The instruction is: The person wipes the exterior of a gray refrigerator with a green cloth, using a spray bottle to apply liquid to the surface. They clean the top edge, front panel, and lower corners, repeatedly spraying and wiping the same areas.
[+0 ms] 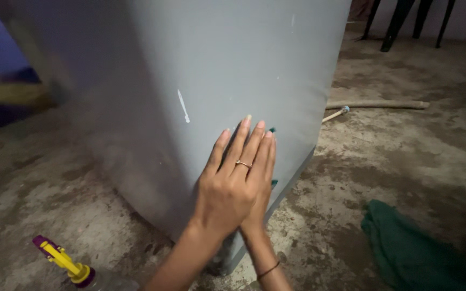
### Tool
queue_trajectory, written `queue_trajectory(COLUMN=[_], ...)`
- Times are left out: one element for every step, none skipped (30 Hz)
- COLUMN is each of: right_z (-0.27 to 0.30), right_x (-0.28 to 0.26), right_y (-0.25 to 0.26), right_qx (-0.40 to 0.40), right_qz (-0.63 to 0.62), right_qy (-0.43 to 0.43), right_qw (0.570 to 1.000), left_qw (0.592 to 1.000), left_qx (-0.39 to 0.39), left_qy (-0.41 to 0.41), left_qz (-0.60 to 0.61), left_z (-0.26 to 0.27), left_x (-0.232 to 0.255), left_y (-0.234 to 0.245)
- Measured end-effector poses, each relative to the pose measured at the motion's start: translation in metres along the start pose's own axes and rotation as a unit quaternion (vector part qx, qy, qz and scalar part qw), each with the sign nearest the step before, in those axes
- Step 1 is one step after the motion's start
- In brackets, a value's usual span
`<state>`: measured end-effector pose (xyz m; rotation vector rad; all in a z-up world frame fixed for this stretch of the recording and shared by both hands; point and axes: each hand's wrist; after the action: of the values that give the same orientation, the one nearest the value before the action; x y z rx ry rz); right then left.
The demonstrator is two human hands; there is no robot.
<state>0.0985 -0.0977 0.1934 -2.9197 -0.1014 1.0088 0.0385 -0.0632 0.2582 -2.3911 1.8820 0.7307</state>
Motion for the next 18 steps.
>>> queue_trajectory(right_z=[-0.009,-0.02,-0.031,-0.037,-0.038,-0.038,-0.036,-0.032,-0.025,-0.016,-0.006,0.004,0.015,0.025,0.035,0.043,0.051,0.057], right_x=[0.004,0.009,0.014,0.018,0.021,0.025,0.029,0.033,0.038,0.042,0.048,0.054,0.06,0.067,0.074,0.079,0.083,0.086], right_y=[0.0,-0.001,-0.002,-0.002,-0.002,-0.003,-0.003,-0.003,-0.003,-0.004,-0.003,-0.001,0.001,0.004,0.007,0.009,0.012,0.015], right_qx=[-0.005,0.0,0.004,0.01,0.009,0.009,0.009,0.01,0.01,0.01,-0.001,-0.012,-0.023,-0.038,-0.052,-0.066,-0.06,-0.052], right_qz=[0.042,0.037,0.031,0.026,0.01,-0.006,-0.022,-0.023,-0.024,-0.026,-0.011,0.004,0.019,0.022,0.024,0.024,-0.001,-0.027], right_qy=[0.012,0.013,0.014,0.015,0.003,-0.009,-0.022,-0.036,-0.051,-0.067,-0.093,-0.12,-0.146,-0.206,-0.265,-0.323,-0.369,-0.414], right_qw=[0.999,0.999,0.999,0.999,1.0,1.0,0.999,0.999,0.998,0.997,0.996,0.993,0.989,0.978,0.963,0.944,0.928,0.908], left_qw=[1.0,1.0,1.0,1.0,1.0,1.0,1.0,1.0,1.0,1.0,0.999,0.998,0.999,0.999,0.999,0.999,0.997,0.995], left_qx=[0.002,0.004,0.006,-0.001,-0.007,-0.014,-0.012,-0.009,-0.005,-0.011,-0.017,-0.022,-0.027,-0.03,-0.033,-0.052,-0.072,-0.092], left_qy=[-0.001,-0.001,0.0,-0.002,-0.003,-0.004,-0.001,0.004,0.008,0.0,-0.008,-0.017,-0.017,-0.016,-0.015,-0.011,-0.006,-0.003], left_qz=[0.005,0.009,0.012,0.003,-0.005,-0.014,-0.012,-0.01,-0.007,-0.021,-0.034,-0.047,-0.042,-0.036,-0.031,-0.008,0.015,0.038], left_z=[-0.001,-0.002,-0.002,-0.002,-0.001,0.0,0.001,0.002,0.003,0.004,0.004,0.004,0.006,0.008,0.01,0.013,0.015,0.017], left_x=[0.0,0.0,0.001,0.001,0.001,0.002,0.002,0.003,0.005,0.006,0.008,0.01,0.012,0.014,0.017,0.019,0.021,0.022], left_y=[0.001,0.003,0.004,0.006,0.008,0.009,0.009,0.007,0.004,0.0,-0.005,-0.01,-0.014,-0.018,-0.022,-0.023,-0.023,-0.024])
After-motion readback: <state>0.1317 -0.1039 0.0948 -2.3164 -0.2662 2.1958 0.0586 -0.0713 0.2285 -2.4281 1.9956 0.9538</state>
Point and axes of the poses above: each hand's wrist, its own z-axis away from the middle knuckle, its own y-axis out of the back of the hand, x = y × z, and after that the axes turned 9 degrees about x, right-handed
